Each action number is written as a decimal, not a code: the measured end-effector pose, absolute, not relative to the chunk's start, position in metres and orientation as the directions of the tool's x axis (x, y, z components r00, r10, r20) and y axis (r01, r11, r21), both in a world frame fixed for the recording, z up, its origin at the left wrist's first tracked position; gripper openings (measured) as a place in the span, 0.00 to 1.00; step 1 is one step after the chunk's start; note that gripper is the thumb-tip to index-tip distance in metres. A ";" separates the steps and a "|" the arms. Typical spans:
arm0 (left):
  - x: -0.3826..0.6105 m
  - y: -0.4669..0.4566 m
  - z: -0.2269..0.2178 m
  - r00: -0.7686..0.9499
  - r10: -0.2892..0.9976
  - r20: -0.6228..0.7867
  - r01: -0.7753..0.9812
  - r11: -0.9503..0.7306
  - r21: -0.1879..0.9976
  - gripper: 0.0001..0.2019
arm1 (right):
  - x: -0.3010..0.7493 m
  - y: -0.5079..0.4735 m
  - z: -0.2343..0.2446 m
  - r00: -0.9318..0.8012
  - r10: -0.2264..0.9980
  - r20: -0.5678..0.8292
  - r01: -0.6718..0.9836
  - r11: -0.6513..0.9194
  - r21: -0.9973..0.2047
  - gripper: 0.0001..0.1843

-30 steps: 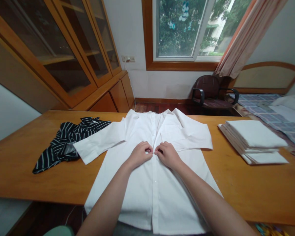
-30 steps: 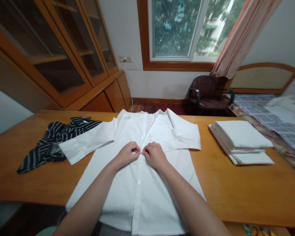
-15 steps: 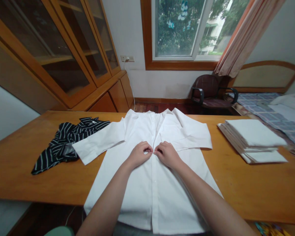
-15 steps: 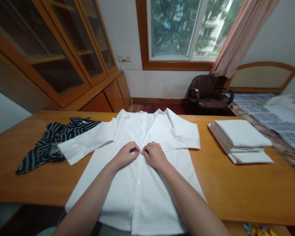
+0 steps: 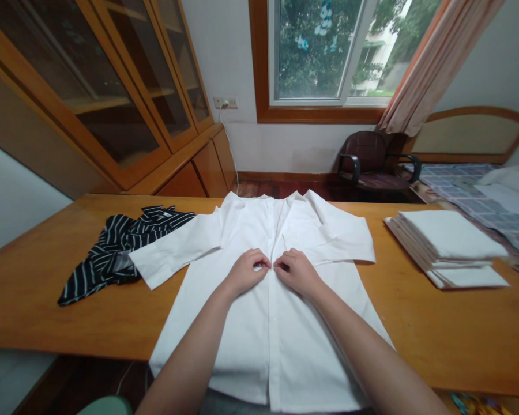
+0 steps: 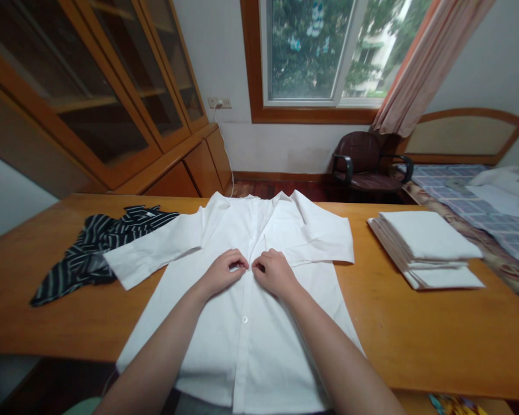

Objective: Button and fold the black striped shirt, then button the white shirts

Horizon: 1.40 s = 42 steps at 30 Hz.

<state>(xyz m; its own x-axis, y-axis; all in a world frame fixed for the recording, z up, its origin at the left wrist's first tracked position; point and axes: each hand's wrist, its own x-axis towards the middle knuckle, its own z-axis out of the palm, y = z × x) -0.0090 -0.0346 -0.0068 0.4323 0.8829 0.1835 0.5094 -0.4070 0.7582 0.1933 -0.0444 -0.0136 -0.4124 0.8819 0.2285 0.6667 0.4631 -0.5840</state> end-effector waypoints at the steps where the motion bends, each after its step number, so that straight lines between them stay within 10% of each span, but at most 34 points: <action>1: -0.009 -0.035 -0.007 0.431 0.883 0.185 0.512 -0.408 0.756 0.08 | 0.193 -0.044 -0.014 -0.408 0.883 0.232 0.665 0.461 -0.587 0.06; 24: -0.002 -0.038 -0.006 0.370 0.917 0.151 0.681 -0.378 0.627 0.12 | 0.196 -0.042 -0.021 -0.470 0.827 0.309 0.585 0.554 -0.593 0.24; 42: -0.008 -0.032 -0.015 0.245 0.940 0.237 0.571 -0.338 0.749 0.08 | 0.194 -0.042 -0.026 -0.502 0.797 0.338 0.605 0.602 -0.521 0.16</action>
